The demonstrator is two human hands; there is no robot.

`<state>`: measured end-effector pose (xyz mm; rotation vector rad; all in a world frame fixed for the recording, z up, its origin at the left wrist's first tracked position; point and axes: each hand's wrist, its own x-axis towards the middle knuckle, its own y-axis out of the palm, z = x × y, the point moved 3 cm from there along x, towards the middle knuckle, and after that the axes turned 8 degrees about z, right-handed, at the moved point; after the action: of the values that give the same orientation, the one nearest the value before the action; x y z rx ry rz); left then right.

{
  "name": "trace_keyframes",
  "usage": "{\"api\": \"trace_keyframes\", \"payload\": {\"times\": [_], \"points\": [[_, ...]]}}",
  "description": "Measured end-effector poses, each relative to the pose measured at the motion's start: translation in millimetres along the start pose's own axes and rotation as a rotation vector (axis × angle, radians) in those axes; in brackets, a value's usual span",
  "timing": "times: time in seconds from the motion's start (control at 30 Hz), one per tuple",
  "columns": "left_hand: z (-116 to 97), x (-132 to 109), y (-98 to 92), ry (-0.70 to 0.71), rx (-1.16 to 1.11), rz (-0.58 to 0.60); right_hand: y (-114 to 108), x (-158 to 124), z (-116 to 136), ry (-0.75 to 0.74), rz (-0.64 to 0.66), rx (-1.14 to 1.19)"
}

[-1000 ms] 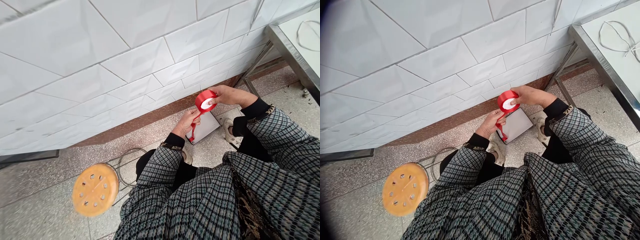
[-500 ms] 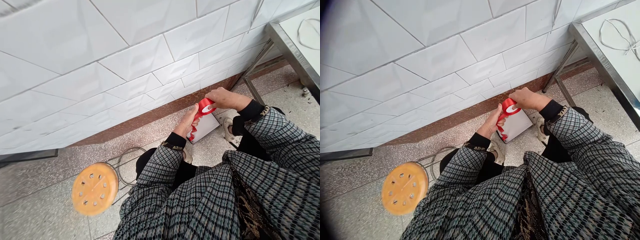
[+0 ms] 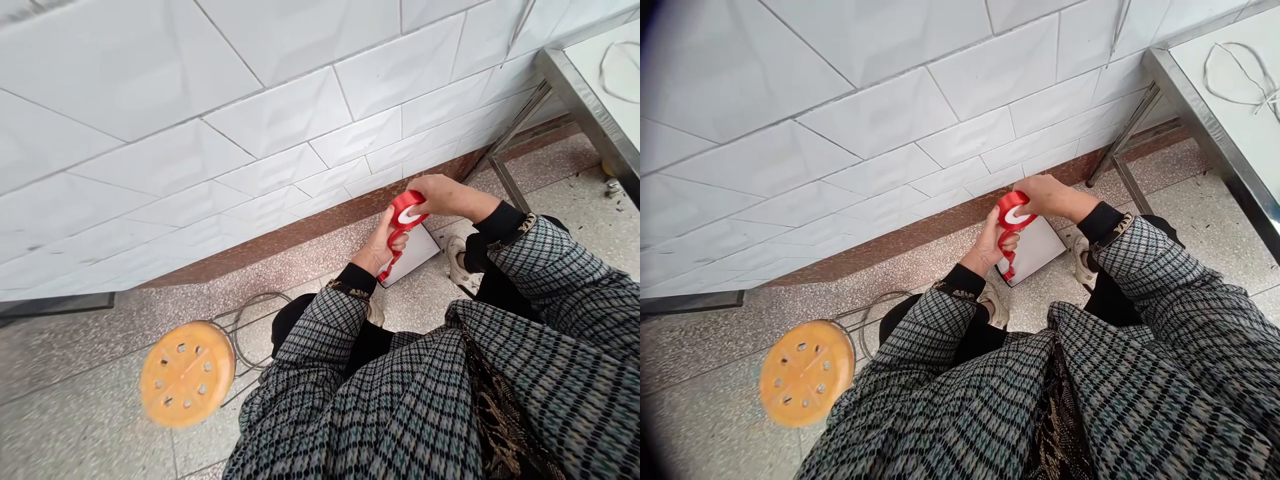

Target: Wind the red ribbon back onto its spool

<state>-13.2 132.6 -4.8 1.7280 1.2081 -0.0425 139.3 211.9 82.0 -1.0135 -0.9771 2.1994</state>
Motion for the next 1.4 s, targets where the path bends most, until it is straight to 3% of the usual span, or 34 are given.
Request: {"api": "trace_keyframes", "payload": {"times": [0.1,0.23,0.43,0.6,0.8,1.07,1.17,1.4], "points": [[-7.1,-4.7,7.7,0.089,-0.095,0.047,-2.5,-0.4,-3.6,-0.054,-0.067,0.354],[-11.5,-10.1,12.3,0.146,-0.15,0.069,8.0,-0.7,1.8,-0.151,-0.053,0.71],[-13.6,-9.3,11.4,0.17,-0.161,0.068,12.1,-0.1,7.9,-0.132,-0.05,0.858],[-16.8,-8.9,2.9,0.127,-0.022,0.112,-7.4,-7.6,-1.7,-0.135,-0.076,0.761],[-18.5,-6.0,-10.2,0.177,0.173,0.171,-20.3,-15.5,-18.5,-0.141,-0.082,0.646],[-17.6,0.4,-7.2,0.047,0.14,0.076,-14.8,-11.1,-25.5,-0.089,-0.02,0.209],[-17.1,-0.6,-5.1,-0.038,0.149,0.085,-11.8,-9.4,-21.0,-0.071,0.019,0.026],[-8.6,-3.5,-4.9,-0.095,0.22,0.07,0.9,-10.4,-1.1,-0.025,0.124,-0.354]]}}
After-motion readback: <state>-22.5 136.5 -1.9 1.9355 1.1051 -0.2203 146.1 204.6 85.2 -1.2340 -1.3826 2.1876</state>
